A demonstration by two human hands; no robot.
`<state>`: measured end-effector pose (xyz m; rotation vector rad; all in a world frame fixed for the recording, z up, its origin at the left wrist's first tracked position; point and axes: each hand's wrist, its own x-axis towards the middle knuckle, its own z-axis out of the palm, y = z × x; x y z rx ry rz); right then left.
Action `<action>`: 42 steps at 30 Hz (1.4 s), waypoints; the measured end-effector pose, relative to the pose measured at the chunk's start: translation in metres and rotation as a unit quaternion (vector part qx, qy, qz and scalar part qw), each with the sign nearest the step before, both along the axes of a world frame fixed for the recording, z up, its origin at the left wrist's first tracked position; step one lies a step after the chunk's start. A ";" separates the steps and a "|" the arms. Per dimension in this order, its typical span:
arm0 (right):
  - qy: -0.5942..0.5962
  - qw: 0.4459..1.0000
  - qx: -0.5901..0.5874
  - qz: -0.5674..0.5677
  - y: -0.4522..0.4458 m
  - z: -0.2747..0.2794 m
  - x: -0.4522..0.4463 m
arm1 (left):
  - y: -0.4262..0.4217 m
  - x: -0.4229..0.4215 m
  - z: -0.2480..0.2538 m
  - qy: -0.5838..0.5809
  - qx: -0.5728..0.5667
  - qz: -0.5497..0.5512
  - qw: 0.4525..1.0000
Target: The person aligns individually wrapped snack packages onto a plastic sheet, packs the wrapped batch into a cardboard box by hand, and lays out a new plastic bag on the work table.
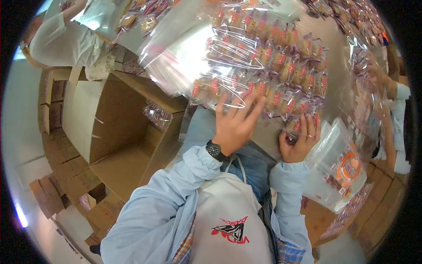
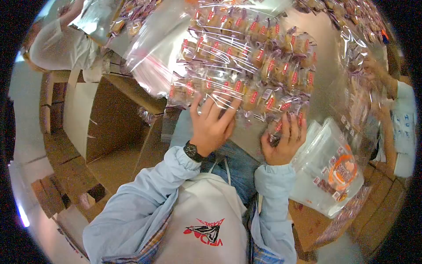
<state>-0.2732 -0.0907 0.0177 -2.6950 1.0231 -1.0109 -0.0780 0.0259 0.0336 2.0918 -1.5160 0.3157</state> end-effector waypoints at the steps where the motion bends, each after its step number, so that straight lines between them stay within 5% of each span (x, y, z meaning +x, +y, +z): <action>1: -0.002 1.000 0.001 0.001 0.000 0.000 0.000 | 0.000 0.001 0.001 0.002 -0.004 -0.002 1.000; 15: 0.027 1.000 -0.008 0.011 -0.001 0.010 -0.005 | -0.009 0.016 0.015 -0.019 0.054 -0.041 0.998; 21: 0.093 0.991 0.079 0.052 -0.002 0.048 -0.018 | -0.010 0.009 0.023 0.017 0.031 -0.054 0.998; 29: 0.043 0.996 0.062 0.047 -0.005 0.035 -0.019 | -0.015 -0.049 0.024 -0.041 0.078 -0.108 0.990; 30: 0.045 0.996 0.069 0.042 -0.004 0.038 -0.018 | -0.021 -0.050 0.017 0.037 0.078 -0.176 0.981; 42: 0.103 0.994 -0.041 -0.010 -0.009 0.022 -0.015 | -0.068 -0.028 0.017 -0.055 0.007 -0.181 0.982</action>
